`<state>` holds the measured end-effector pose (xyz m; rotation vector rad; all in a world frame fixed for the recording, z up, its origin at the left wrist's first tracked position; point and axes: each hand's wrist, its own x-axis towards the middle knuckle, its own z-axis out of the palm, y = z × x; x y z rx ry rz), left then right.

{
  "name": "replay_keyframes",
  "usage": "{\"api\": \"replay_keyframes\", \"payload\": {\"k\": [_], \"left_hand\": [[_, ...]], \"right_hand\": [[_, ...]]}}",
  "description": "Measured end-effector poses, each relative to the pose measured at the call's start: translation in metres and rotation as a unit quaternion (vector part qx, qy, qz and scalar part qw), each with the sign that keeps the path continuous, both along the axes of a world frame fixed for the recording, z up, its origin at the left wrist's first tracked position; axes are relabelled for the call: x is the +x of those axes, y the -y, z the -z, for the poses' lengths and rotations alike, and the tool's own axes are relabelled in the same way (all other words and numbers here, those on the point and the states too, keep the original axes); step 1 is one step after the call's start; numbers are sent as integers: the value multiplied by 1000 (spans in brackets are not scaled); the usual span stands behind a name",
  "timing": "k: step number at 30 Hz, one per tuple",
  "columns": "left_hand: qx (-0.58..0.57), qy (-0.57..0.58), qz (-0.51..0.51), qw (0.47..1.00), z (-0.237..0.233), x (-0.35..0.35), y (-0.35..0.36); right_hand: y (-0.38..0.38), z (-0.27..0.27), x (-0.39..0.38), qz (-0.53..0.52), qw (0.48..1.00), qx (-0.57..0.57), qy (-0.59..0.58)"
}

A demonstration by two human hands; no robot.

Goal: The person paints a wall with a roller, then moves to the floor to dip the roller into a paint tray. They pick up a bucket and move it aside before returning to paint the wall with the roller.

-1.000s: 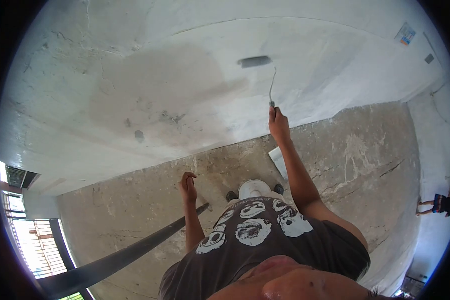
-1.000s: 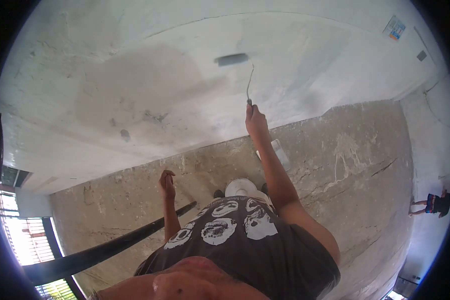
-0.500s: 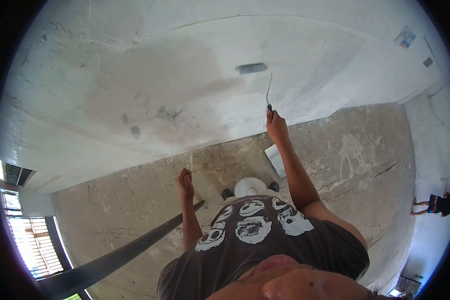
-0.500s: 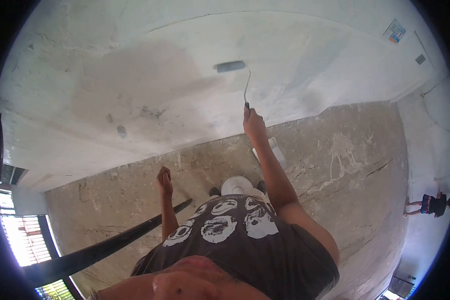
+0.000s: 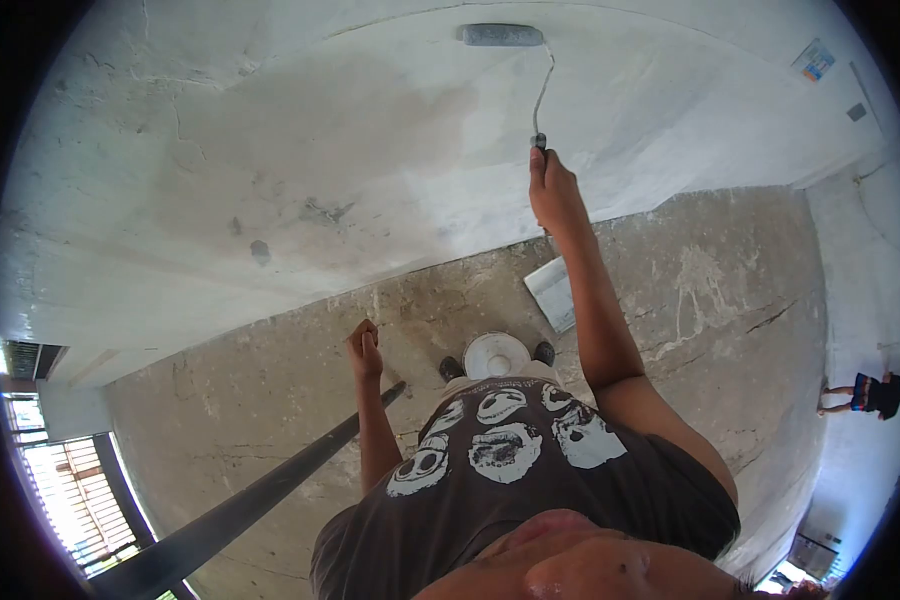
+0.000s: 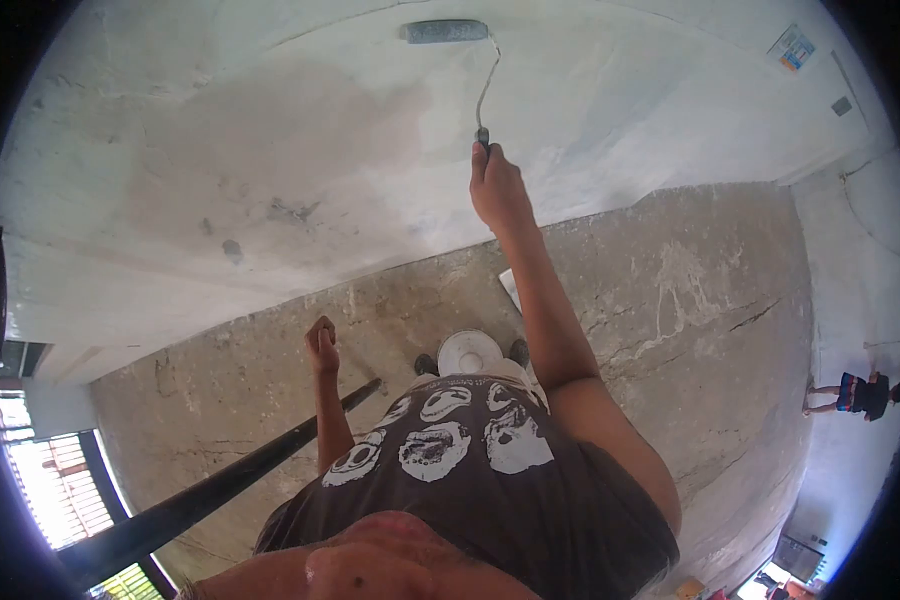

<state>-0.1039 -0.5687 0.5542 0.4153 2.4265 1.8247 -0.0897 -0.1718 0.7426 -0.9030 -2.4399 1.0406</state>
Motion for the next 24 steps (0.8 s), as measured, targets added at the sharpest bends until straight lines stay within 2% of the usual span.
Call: {"api": "replay_keyframes", "payload": {"k": [3,7,10,13,17,20,24], "left_hand": [[-1,2,-5,1000,1,7,4],[11,0,-19,1000,11,11,10],[-2,-5,-25,1000,3,12,9],[12,-11,-28,999,6,8,14],[-18,-16,-20,1000,2,5,17],[-12,-12,-20,1000,2,3,17],[-19,-6,-27,999,1,8,15]], "right_hand": [[10,52,-5,-12,999,18,-27],[19,154,1,5,998,28,52],[22,181,14,1,996,30,81],[21,157,11,5,996,49,78],[7,87,-16,42,992,117,-31],[8,32,-26,27,994,79,-69],[12,75,-28,39,995,67,-62]]}}
